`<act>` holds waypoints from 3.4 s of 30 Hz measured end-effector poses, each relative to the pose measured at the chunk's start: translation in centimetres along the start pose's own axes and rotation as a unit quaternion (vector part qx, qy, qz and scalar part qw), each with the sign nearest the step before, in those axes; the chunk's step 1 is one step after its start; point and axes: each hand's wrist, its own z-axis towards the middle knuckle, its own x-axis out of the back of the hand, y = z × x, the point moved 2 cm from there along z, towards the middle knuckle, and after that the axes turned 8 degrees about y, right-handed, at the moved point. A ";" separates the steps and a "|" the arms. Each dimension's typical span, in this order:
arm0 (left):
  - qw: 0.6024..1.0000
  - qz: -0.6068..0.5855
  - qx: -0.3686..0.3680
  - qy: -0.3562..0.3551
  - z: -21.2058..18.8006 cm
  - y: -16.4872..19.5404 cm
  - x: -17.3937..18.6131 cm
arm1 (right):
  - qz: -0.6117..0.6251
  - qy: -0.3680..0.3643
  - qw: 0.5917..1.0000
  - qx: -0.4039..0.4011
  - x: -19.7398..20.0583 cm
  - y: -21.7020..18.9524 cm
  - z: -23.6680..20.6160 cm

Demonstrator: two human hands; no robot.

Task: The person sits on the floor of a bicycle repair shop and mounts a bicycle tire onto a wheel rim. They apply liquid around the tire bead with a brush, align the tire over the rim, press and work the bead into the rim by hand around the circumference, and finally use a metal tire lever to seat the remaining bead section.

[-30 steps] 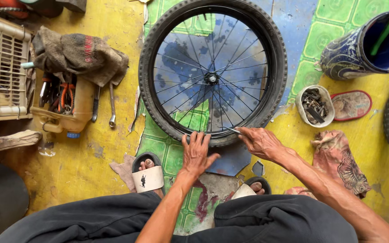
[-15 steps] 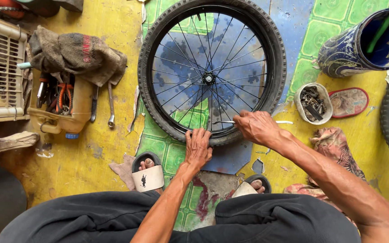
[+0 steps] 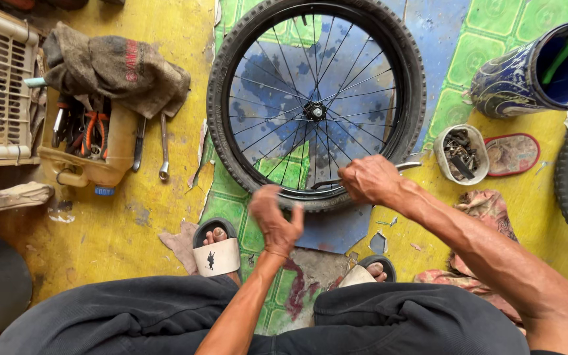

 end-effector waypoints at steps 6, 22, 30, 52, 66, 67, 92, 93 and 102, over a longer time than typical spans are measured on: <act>0.869 -0.083 0.485 0.058 -1.4 -4.9 -2.4 | -0.013 -0.028 0.999 0.013 1.0 0.3 0.9; 0.644 -0.346 0.680 0.054 -1.9 -2.7 -6.9 | -0.017 -0.081 0.996 0.012 3.2 1.7 2.3; 0.555 -0.419 0.717 -0.053 -2.8 -4.9 -8.7 | 0.005 -0.078 0.996 0.030 2.7 2.5 2.4; 0.558 -0.495 0.663 -0.060 -3.6 -5.2 -8.3 | -0.113 -0.148 0.976 0.109 2.9 1.8 7.2; 0.493 -0.430 0.755 0.028 -5.2 -2.1 -12.8 | -0.144 -0.166 0.972 0.087 3.9 3.8 6.0; 0.490 -0.428 0.759 0.023 -5.0 -2.3 -12.7 | -0.145 -0.164 0.971 0.096 4.0 3.6 6.2; 0.480 -0.368 0.792 0.087 -4.8 -1.2 -13.0 | -0.189 -0.203 0.939 0.204 2.3 1.6 8.2; 0.476 -0.375 0.790 0.094 -4.9 -1.6 -13.2 | -0.198 -0.205 0.937 0.201 1.8 1.7 8.3; 0.514 -0.427 0.740 0.069 -6.1 -0.8 -13.0 | -0.220 0.043 0.942 0.248 -2.9 -1.6 5.1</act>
